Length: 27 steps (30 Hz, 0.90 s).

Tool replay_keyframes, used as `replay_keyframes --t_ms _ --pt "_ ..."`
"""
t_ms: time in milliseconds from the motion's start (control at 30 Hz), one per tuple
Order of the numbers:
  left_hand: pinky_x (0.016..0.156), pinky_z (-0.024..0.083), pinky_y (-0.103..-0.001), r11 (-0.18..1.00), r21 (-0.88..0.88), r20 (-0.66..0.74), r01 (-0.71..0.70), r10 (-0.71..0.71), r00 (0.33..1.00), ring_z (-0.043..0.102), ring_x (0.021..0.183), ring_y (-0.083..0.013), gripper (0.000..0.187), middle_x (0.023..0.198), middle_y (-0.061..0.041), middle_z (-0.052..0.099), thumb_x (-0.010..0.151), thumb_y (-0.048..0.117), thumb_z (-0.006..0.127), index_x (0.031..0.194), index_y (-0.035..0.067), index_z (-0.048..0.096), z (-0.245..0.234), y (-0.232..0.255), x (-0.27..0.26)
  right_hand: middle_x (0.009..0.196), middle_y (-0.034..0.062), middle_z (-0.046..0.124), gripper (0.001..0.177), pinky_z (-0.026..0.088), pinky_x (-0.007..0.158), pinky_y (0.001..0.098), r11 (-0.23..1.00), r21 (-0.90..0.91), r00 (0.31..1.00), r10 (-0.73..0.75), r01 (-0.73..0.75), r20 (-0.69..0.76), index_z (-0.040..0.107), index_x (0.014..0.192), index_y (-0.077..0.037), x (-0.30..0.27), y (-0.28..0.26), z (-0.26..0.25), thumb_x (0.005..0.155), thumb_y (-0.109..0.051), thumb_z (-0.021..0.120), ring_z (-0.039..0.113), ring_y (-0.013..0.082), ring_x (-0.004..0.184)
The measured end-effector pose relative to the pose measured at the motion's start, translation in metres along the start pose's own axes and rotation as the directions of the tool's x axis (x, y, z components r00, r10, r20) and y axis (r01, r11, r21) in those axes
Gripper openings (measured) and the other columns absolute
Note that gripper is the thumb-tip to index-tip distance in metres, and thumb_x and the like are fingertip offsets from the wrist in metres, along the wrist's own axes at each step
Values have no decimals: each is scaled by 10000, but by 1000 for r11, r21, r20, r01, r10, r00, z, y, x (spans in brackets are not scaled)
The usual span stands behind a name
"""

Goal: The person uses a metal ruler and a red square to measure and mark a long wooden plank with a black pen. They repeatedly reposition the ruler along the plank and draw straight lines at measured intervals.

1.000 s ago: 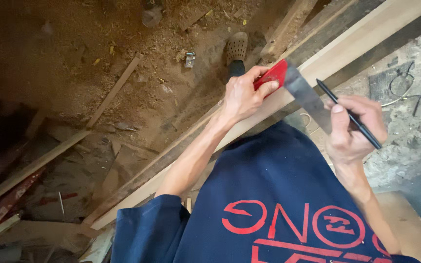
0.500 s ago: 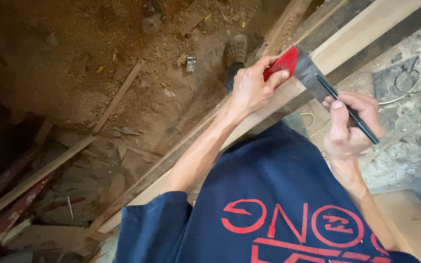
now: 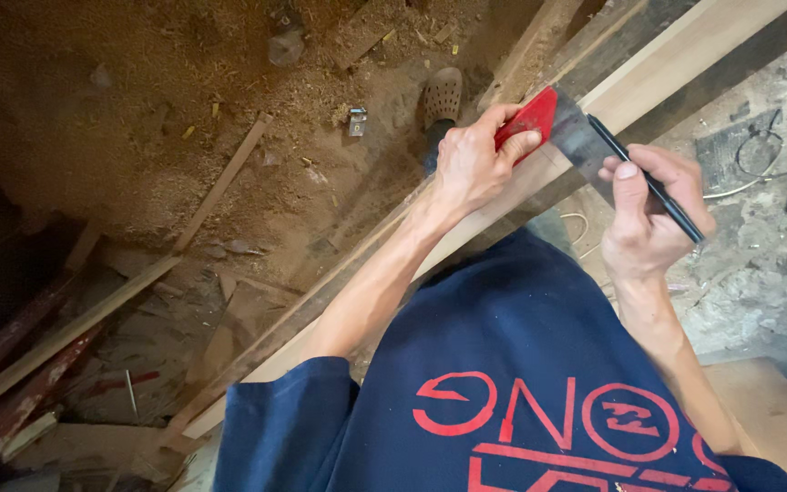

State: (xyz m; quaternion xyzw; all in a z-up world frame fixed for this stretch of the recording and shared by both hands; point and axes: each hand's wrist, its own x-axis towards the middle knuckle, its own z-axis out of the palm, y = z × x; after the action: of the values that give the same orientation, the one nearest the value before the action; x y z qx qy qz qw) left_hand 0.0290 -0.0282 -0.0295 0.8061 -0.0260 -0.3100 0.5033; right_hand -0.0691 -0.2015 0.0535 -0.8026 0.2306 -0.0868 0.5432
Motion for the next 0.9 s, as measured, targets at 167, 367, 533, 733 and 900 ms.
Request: replay_keyframes --t_ms 167,367,533,733,900 --pt "783 606 -421 1000 1 -4 -3 3 1000 780 875 -326 452 948 -140 790 922 470 700 1217 127 698 1 0 0 1178 193 659 96 645 857 318 996 -78 999 -34 36 21 645 1184 93 2 -1 3 1183 2 674 749 226 960" --pt "801 600 -425 999 -15 18 41 -41 999 780 880 -318 449 955 -128 795 914 458 696 1226 135 702 1 2 2 1099 185 693 91 632 848 304 988 -156 1000 -8 9 5 633 1143 90 4 -20 -16 1153 6 668 746 207 924" --pt "823 613 -382 997 -73 6 -21 22 1000 797 917 -265 442 1013 -117 801 911 441 720 1225 131 696 -10 -1 -13 1108 125 639 132 650 849 321 997 68 998 38 -34 -59 598 1158 75 0 -27 -32 1113 -40 643 723 182 900" --pt "821 610 -354 998 -25 -119 49 -52 992 793 917 -242 408 1004 -122 793 872 356 745 1209 127 726 -34 -13 -98 1010 161 724 134 634 845 313 986 160 998 -54 48 32 625 1215 67 -31 -20 -33 1144 -38 669 738 194 882" --pt "828 601 -334 993 -81 -329 86 -108 938 775 907 -182 361 991 -123 800 866 288 766 1158 76 745 -24 -35 -202 956 136 746 146 623 799 294 989 144 992 6 -23 122 656 1136 61 -80 -23 -33 1052 -57 668 753 180 864"
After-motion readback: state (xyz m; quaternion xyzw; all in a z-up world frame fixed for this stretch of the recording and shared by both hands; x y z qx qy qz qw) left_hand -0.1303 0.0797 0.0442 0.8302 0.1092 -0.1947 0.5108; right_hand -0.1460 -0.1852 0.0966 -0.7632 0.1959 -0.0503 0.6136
